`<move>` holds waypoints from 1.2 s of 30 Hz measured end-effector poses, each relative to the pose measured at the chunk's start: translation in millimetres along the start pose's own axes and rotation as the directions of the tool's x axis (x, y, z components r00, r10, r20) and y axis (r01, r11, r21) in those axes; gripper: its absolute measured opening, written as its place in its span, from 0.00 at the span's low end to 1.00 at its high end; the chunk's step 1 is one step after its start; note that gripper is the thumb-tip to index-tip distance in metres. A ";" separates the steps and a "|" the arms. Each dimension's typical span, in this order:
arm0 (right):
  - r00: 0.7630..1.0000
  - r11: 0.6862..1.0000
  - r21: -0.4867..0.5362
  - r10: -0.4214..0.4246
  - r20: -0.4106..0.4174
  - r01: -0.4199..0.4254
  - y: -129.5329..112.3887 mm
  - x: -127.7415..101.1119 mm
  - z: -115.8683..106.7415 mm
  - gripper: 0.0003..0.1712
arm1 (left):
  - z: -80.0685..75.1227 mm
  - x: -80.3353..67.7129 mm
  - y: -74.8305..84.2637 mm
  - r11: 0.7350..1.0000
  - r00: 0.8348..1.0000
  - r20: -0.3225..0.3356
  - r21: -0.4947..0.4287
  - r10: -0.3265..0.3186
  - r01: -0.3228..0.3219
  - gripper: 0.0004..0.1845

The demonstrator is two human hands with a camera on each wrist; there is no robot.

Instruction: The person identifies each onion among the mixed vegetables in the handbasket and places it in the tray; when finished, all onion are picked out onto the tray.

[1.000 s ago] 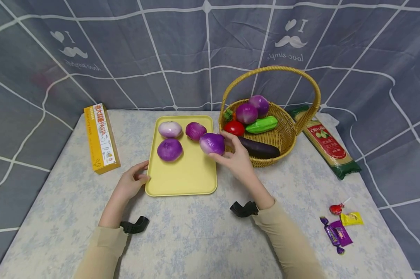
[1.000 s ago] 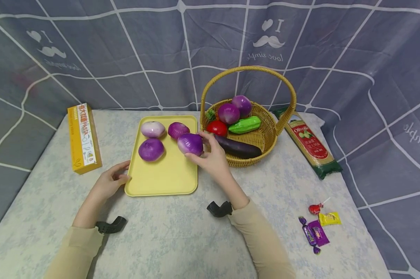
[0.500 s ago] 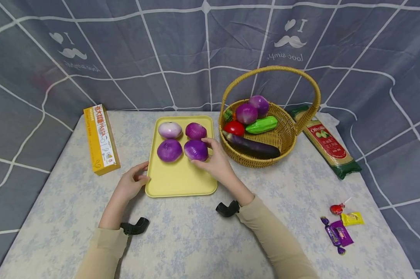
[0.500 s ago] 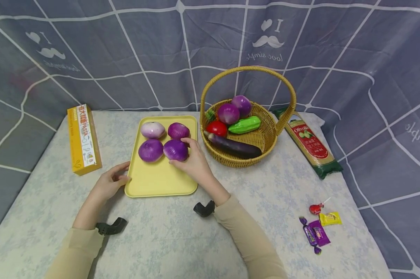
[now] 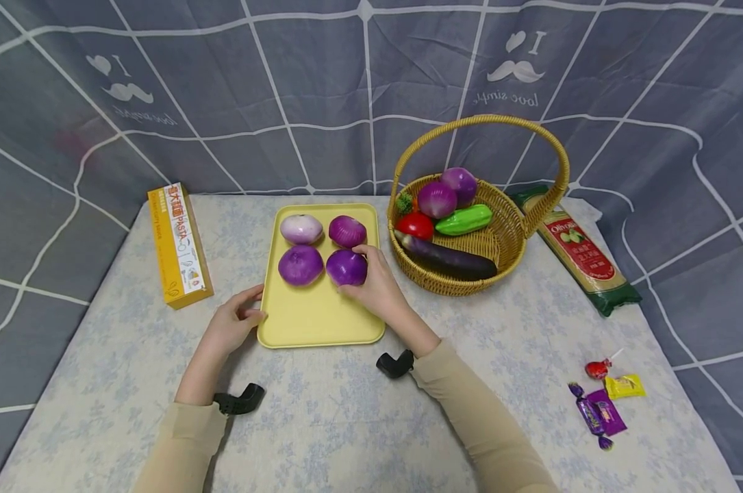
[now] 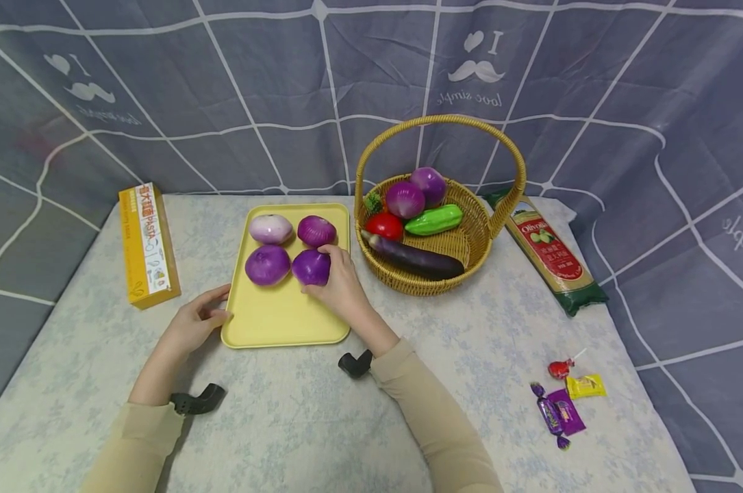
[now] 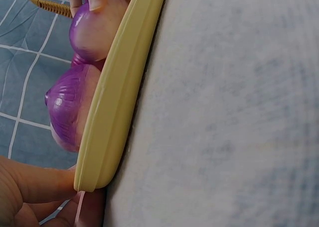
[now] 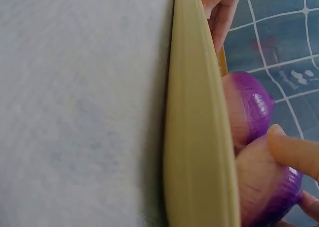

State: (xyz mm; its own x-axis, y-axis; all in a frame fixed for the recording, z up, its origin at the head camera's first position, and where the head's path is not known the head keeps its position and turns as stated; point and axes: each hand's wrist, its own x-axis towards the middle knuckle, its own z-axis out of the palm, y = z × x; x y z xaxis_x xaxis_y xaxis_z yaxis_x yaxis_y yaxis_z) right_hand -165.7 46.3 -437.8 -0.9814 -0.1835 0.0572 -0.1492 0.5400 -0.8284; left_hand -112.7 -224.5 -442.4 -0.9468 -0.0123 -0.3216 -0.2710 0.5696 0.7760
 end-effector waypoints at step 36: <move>0.993 0.999 0.020 -0.047 -0.108 0.049 -23.5 -10.9 -34.7 0.30 | -0.3 0.9 -0.3 1.000 1.000 -0.001 0.001 -0.012 0.012 0.32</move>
State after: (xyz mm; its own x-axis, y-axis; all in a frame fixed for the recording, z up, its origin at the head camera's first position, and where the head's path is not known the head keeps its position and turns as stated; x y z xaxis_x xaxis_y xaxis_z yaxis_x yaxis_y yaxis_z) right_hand -155.7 64.1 -399.6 -0.9806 -0.1189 0.1557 -0.1949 0.5141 -0.8353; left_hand -113.5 -225.0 -442.7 -0.9437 -0.0204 -0.3302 -0.2822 0.5706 0.7712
